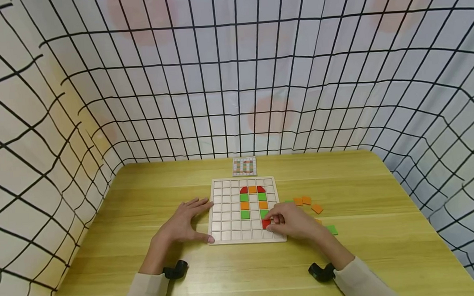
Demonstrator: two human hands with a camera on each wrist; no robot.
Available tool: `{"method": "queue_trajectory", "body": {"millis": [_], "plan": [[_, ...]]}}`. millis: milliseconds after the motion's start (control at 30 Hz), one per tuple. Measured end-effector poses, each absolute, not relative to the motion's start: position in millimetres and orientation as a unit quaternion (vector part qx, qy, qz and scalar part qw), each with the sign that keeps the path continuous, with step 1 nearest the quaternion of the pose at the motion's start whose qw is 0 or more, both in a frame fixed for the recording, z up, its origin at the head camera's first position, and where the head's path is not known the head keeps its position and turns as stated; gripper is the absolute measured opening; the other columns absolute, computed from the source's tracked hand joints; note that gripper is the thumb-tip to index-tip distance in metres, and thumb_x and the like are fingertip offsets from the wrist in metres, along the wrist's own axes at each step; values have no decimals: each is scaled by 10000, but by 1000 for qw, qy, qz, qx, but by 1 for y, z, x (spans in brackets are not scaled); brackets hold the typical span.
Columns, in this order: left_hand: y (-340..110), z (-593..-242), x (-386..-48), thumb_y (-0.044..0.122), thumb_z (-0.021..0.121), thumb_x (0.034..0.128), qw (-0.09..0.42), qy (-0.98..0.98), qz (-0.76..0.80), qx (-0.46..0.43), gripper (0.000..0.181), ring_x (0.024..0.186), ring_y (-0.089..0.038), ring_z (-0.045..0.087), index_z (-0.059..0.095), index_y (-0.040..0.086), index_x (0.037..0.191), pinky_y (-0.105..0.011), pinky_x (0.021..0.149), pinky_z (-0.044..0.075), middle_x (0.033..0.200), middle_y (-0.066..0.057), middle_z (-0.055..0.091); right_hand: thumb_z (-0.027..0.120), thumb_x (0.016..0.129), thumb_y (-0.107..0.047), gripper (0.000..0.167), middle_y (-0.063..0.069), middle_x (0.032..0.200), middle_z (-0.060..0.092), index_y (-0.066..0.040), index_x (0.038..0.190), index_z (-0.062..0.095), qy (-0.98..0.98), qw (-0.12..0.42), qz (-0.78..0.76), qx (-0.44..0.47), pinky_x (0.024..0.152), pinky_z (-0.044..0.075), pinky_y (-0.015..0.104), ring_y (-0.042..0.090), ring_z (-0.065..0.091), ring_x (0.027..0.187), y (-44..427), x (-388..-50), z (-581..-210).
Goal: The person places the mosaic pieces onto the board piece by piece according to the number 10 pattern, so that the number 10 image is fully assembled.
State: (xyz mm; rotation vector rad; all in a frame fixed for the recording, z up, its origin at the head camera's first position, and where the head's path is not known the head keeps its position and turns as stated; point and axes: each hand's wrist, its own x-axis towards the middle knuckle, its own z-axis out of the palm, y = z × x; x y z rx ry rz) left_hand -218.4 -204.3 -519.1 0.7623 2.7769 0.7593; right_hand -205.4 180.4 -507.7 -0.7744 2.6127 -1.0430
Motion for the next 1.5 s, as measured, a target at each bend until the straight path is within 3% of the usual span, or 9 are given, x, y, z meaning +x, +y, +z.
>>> {"method": "queue_trajectory", "body": {"millis": [967,1200,1333,1500], "plan": [[-204,-520,-220,709,855,664,91,929,253,253,1103,1574,-382,240,446,244,1576,-709,1245,112,1682,-39,345,754,948,-225,139,-79,767,551,-209,1085,774,892,118,-363,-242,626,427,205,86,497,693,187,-207,-508],[-204,-520,-220,704,857,667,92,928,253,256,1103,1574,-385,239,444,239,1578,-713,1242,110,1683,-41,344,768,942,-235,122,-79,761,543,-188,1055,775,909,90,-350,-210,618,416,200,82,487,690,206,-207,-505],[-205,-519,-219,695,864,665,88,929,252,255,1102,1570,-391,245,448,235,1576,-714,1241,115,1678,-50,353,776,936,-245,112,-105,755,557,-211,1042,789,907,73,-339,-241,601,415,194,68,490,680,206,-205,-503],[-204,-518,-219,690,861,673,86,928,253,259,1091,1568,-399,247,451,231,1574,-722,1235,119,1675,-56,357,750,958,-291,126,-123,747,552,-242,1068,789,895,90,-337,-278,603,402,195,57,483,681,193,-203,-506]]}}
